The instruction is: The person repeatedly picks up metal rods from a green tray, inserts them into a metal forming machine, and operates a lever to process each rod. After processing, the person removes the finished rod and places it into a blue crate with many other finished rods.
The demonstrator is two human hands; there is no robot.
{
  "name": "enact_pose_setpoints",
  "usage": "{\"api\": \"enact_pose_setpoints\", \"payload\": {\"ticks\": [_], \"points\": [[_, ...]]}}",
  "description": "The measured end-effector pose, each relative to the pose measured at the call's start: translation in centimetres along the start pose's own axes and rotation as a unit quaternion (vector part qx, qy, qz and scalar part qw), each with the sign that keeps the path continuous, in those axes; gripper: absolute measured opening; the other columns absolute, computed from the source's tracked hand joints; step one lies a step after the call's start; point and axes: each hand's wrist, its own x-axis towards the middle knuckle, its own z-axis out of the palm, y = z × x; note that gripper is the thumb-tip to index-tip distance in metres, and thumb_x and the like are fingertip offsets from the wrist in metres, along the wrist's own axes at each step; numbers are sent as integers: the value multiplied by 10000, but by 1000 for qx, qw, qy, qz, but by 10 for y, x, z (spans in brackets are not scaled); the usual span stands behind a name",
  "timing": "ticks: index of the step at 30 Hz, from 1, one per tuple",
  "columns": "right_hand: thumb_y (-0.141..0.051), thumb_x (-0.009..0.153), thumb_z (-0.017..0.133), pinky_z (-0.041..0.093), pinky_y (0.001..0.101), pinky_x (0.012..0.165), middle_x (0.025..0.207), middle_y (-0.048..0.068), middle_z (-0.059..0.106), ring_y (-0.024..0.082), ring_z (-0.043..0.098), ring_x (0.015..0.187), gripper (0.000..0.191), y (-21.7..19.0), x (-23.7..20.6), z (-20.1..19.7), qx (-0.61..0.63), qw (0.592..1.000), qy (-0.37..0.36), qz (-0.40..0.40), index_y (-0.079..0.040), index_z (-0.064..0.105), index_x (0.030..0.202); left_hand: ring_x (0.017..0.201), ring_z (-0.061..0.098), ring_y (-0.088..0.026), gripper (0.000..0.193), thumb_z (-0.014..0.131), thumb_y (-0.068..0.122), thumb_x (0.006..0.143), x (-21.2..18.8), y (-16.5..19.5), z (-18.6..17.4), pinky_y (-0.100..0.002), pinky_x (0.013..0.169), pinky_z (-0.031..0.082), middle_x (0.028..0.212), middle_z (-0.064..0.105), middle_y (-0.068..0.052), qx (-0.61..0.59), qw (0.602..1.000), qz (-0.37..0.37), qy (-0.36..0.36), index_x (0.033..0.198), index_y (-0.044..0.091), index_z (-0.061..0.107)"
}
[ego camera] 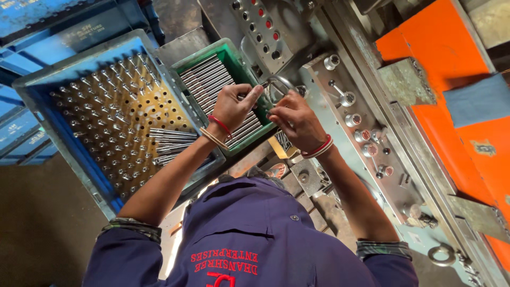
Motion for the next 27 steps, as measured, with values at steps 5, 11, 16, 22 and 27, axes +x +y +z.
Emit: {"api": "enact_pose_setpoints", "payload": {"ticks": [5,11,16,22,27], "points": [[-124,919,761,341,537,1232,979,69,645,259,647,1034,124,-6,2,-6,-134,987,1,-87,-56,734,1020,549,578,-24,339,680,307,987,6,-1,-3,-210,473,438,641,653,20,-133,982,-111,-74,860,6,772],[-144,967,704,478,378,867,810,34,614,186,613,823,149,-4,-2,3,73,995,-35,55,-21,704,883,490,493,-39,352,696,279,974,1,10,0,-214,415,334,603,589,11,-165,965,-181,-89,771,-6,723],[-148,994,700,299,257,524,592,-49,462,54,390,563,334,-8,-17,19,456,852,14,255,-55,639,679,545,479,-4,341,672,261,1038,0,26,8,-195,486,354,603,566,47,-151,984,83,-47,782,46,738],[-222,1016,716,228,266,499,565,-52,416,60,308,516,483,-1,-14,37,565,789,125,207,-94,527,591,524,531,-14,316,685,283,1032,22,25,11,-219,460,372,608,602,74,-94,988,108,-50,798,77,738],[-229,1025,685,238,275,507,622,-30,477,50,361,565,374,40,-47,40,282,912,247,166,4,645,736,522,404,-59,309,698,400,1083,48,-7,-18,-243,491,347,638,424,103,-532,825,-185,-45,1006,133,563]]}}
